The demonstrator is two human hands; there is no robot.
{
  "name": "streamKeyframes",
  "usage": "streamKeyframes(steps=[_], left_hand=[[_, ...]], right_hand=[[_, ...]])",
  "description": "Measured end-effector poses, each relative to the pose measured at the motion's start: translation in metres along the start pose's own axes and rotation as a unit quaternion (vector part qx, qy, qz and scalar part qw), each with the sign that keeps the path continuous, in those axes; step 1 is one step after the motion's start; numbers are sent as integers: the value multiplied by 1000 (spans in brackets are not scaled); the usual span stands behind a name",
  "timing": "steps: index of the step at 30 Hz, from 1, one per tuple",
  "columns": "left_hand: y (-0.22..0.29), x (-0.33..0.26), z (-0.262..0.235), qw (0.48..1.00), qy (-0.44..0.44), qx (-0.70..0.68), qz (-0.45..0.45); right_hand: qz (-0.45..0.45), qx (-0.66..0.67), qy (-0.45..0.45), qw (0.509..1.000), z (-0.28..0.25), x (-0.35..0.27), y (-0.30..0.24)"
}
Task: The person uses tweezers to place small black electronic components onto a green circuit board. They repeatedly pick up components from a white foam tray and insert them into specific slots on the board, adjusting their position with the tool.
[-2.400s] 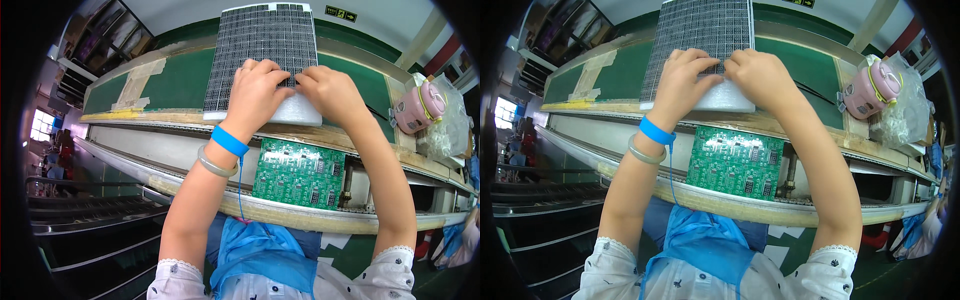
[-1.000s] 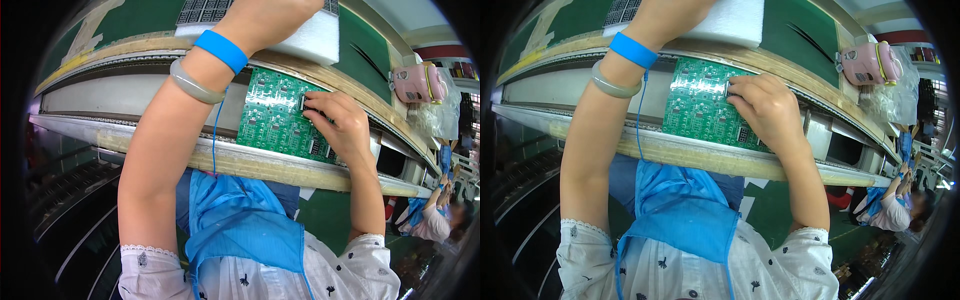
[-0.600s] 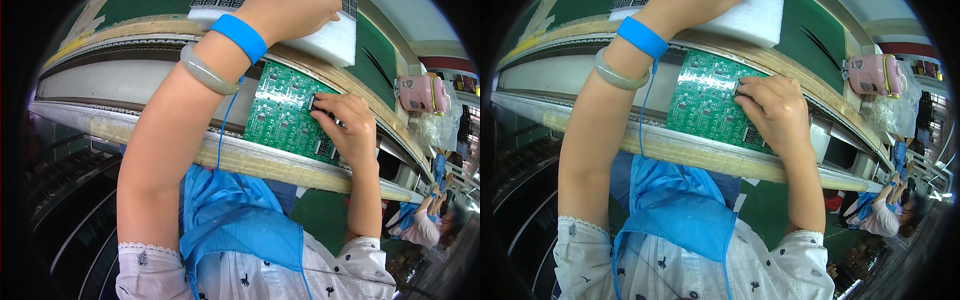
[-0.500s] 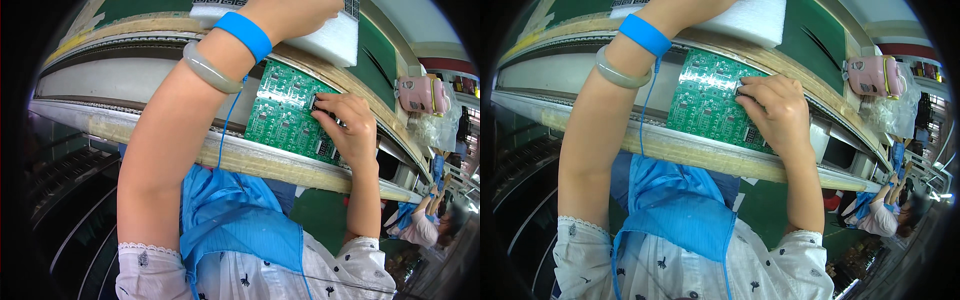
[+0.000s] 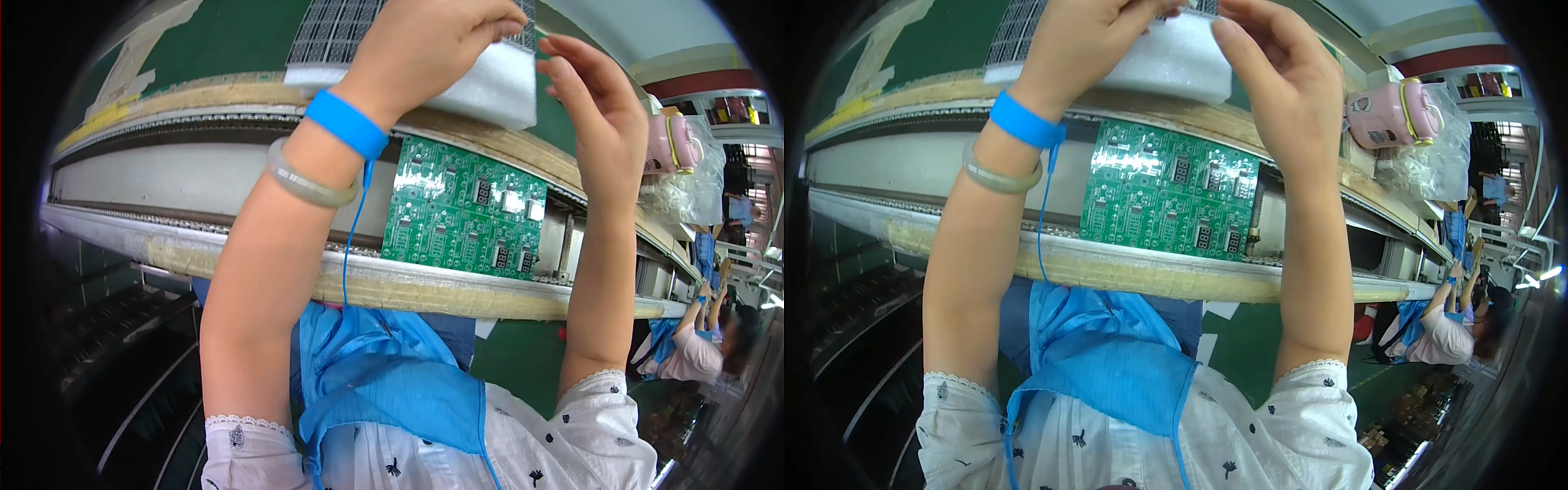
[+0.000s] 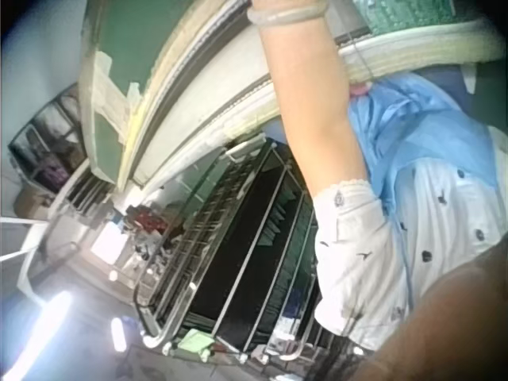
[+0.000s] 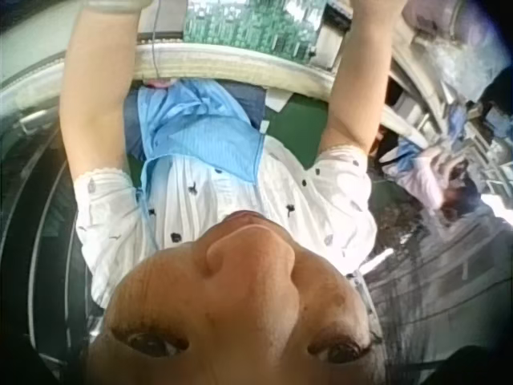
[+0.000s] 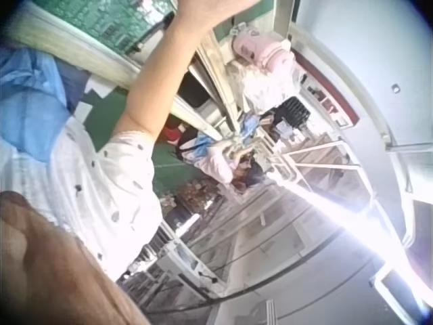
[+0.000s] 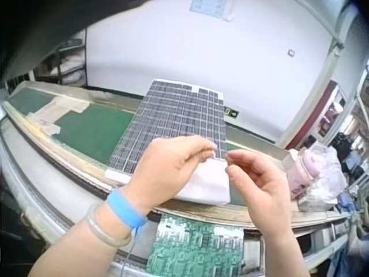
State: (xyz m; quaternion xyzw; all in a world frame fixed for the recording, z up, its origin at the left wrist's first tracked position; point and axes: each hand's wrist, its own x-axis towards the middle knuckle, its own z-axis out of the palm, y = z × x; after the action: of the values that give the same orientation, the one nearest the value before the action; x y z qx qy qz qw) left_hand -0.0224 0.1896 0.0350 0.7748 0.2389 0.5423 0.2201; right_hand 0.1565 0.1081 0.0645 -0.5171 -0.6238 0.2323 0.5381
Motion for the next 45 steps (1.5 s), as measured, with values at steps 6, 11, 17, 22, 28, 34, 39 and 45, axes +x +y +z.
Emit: streamKeyframes(steps=[6,11,17,22,28,34,39,45], left_hand=[[0,-9,6,995,1,-27,101],[28,-15,5,990,-64,-65,105],[62,-29,1,978,-115,-85,152],[92,-67,-5,988,-96,-100,63],[88,-122,-46,988,-130,76,45],[95,-167,-52,978,-155,139,-3],[91,-178,-49,977,-154,147,-8],[89,-181,-47,977,-144,157,-3]], right_hand=[[98,84,-76,989,-14,5,-3],[120,108,-52,986,-29,-25,1],[92,221,-104,965,-52,-72,-7],[65,215,-105,969,-48,-108,-10],[-79,-120,-123,982,-45,-129,-8],[-157,-255,-165,940,-30,-140,-2],[-186,-302,-192,915,-23,-142,0],[-197,-328,-212,899,-14,-141,0]])
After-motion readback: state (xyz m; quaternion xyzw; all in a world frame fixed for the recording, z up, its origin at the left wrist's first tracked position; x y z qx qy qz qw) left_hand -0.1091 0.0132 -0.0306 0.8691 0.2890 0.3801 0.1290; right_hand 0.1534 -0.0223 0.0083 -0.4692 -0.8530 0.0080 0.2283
